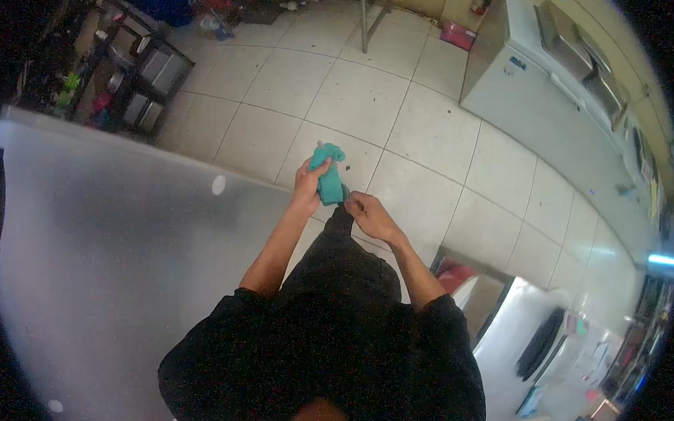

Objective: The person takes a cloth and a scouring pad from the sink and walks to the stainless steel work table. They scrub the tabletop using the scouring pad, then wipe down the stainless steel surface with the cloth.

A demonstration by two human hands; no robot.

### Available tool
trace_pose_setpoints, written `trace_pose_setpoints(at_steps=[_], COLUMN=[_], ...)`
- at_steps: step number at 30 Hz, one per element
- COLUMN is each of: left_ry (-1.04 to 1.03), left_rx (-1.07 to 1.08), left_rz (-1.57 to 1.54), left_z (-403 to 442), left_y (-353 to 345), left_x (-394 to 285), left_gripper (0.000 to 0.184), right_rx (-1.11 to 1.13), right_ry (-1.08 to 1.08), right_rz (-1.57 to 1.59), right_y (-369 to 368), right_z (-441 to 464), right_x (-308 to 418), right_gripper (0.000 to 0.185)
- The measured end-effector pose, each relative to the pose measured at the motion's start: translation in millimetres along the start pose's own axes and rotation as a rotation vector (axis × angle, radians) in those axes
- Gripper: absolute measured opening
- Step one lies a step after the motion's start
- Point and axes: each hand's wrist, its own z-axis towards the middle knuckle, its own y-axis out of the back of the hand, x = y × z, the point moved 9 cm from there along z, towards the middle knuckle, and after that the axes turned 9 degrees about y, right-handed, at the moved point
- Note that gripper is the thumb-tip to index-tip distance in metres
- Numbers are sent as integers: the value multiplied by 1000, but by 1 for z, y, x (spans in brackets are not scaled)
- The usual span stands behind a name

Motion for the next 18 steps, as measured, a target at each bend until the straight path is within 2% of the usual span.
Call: trace_pose_setpoints(at_steps=[4,6,7,8,11,13,15,16,18], left_ry=[11,-11,-29,-31,-15,-61,-70,-50,-79], left_rx=[-91,-112,-151,-136,-212,-256,-310,-361,-346], left_rz=[-89,-94,-98,-110,-263,-182,-101,-22,-11], left_z=[98,156,181,205,269,303,324,331,358], left_y=[14,18,19,20,30,44,48,55,78], left_x=[-35,-49,-61,-74,-124,-163,-206,-218,-236], left_gripper=[31,32,33,33,33,31,35,40,41], right_rx=[53,103,94,125,101,-112,-250,-246,-374], right_ry=[-69,-187,-152,-235,-143,-285,-322,-305,-455], right_rz=[-28,-49,-28,-61,50,88,84,86,140], right_y=[36,58,71,85,119,163,198,209,240], right_z=[84,120,139,156,196,215,242,258,277], right_x=[-23,-32,-25,-35,-47,-68,-91,-97,-124], right_gripper=[24,25,24,24,30,30,28,28,28])
